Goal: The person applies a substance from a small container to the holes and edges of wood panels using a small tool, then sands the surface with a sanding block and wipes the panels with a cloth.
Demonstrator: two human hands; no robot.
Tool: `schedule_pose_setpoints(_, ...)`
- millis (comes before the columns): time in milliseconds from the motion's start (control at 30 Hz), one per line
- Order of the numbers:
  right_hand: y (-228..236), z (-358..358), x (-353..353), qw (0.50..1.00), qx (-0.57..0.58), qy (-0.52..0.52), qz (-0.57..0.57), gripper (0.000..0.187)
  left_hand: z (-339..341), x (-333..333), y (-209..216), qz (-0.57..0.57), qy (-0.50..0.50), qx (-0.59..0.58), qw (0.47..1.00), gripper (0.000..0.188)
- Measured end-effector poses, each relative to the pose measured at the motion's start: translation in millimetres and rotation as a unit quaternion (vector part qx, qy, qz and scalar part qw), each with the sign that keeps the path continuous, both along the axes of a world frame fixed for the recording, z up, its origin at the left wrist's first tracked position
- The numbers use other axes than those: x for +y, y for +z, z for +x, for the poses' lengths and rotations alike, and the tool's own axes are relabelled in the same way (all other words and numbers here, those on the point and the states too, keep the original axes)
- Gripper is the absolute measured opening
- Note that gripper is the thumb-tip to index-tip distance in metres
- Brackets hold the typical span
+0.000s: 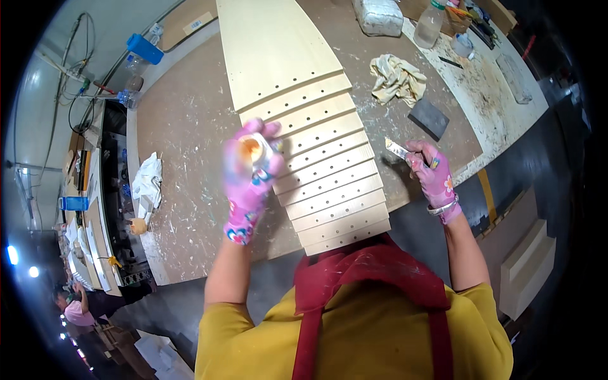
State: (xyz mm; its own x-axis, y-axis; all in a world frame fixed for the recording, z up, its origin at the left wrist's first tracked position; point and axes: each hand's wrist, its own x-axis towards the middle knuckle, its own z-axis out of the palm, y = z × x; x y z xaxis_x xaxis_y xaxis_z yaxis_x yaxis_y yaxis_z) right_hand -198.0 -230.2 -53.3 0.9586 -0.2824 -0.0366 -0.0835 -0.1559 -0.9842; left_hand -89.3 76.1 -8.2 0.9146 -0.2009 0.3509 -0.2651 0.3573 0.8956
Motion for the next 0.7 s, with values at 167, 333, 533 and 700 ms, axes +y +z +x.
schedule_pose_setpoints(167, 28, 30, 6, 0.999, -0.008, -0.004, 0.033, 0.035, 77, 2, 36, 0.08, 0.046, -0.051, 0.994, 0.058)
schedule_pose_setpoints(333, 53, 93, 2, 0.998, -0.038, 0.035, 0.034, 0.026, 139, -17, 44, 0.089, 0.019, 0.016, 0.996, 0.048)
schedule_pose_setpoints(533, 59, 135, 7, 0.998, -0.021, 0.063, -0.013, 0.022, 153, -20, 27, 0.143, -0.006, 0.062, 0.988, 0.047)
schedule_pose_setpoints(700, 64, 144, 5, 0.995, -0.02, 0.078, -0.058, 0.022, 152, -21, 27, 0.149, 0.02, 0.063, 0.987, 0.047)
